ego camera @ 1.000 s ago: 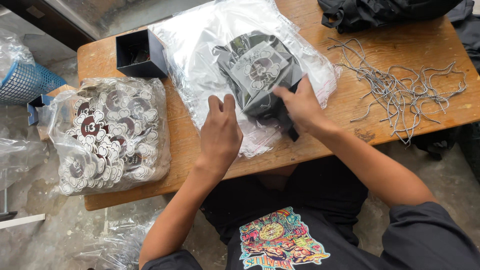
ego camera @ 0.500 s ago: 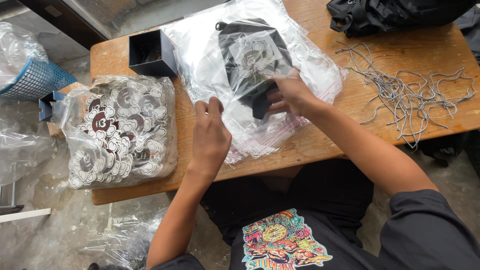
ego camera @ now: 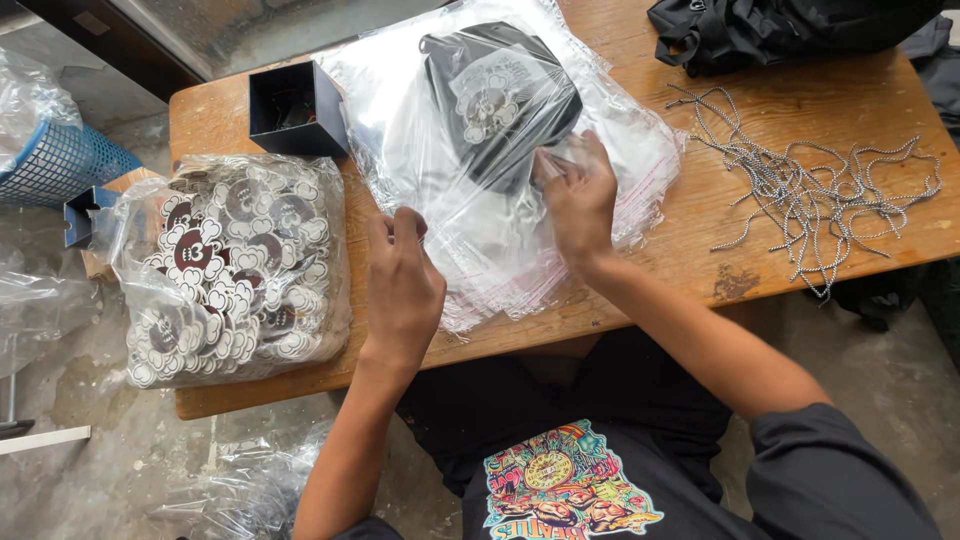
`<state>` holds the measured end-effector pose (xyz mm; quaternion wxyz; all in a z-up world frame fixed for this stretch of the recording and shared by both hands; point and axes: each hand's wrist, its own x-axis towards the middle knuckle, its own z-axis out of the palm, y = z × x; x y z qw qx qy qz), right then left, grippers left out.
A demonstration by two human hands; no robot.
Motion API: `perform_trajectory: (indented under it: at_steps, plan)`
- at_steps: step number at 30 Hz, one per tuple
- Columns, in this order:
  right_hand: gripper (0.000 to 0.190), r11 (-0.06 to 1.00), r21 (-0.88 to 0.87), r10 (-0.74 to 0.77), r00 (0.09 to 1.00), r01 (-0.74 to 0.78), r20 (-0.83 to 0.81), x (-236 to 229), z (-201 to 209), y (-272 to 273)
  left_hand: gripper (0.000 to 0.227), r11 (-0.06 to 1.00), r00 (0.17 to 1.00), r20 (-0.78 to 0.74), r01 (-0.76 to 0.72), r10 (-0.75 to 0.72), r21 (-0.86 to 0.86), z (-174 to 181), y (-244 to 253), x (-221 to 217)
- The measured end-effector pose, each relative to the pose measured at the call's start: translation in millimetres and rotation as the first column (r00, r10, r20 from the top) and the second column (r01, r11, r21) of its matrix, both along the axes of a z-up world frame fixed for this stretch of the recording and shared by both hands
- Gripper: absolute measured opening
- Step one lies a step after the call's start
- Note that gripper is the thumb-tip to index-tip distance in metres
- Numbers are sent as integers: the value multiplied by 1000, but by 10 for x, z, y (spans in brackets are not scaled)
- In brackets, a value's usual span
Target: The person attaches stickers and metal chains to black pouches and then places each pouch inside a clear plastic bag.
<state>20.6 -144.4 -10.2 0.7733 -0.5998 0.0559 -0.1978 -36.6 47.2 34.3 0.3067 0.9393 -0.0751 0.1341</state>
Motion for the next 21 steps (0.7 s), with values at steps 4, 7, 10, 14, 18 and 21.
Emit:
perform_trajectory:
  at_steps: [4, 7, 10, 14, 18, 21]
  plan:
    - [99, 962, -220, 156, 986, -164, -52, -269, 177, -29, 26, 999, 1000, 0, -7, 7, 44, -104, 35, -48]
    - [103, 835, -487, 195, 965, -256, -173, -424, 396, -104, 28, 994, 999, -35, 22, -18, 108, -172, 55, -100]
    - [94, 518, -708, 228, 875, -480, -426, -592, 696, -193, 32, 987, 997, -73, 33, -21, 160, -218, 97, -159]
    - [66, -13, -754, 169, 742, -657, -649, -755, 781, -573, 33, 872, 964, -264, 160, -37, 462, -355, 294, -107]
    - [29, -122, -828, 94, 824, -547, -558, -520, 1134, -841, 50, 783, 903, -427, 304, -56, 542, 228, 276, -12]
    - [40, -183, -983, 399, 915, 12, -63, 143, 773, -927, 25, 891, 948, -28, 309, -318, 332, 263, 134, 320]
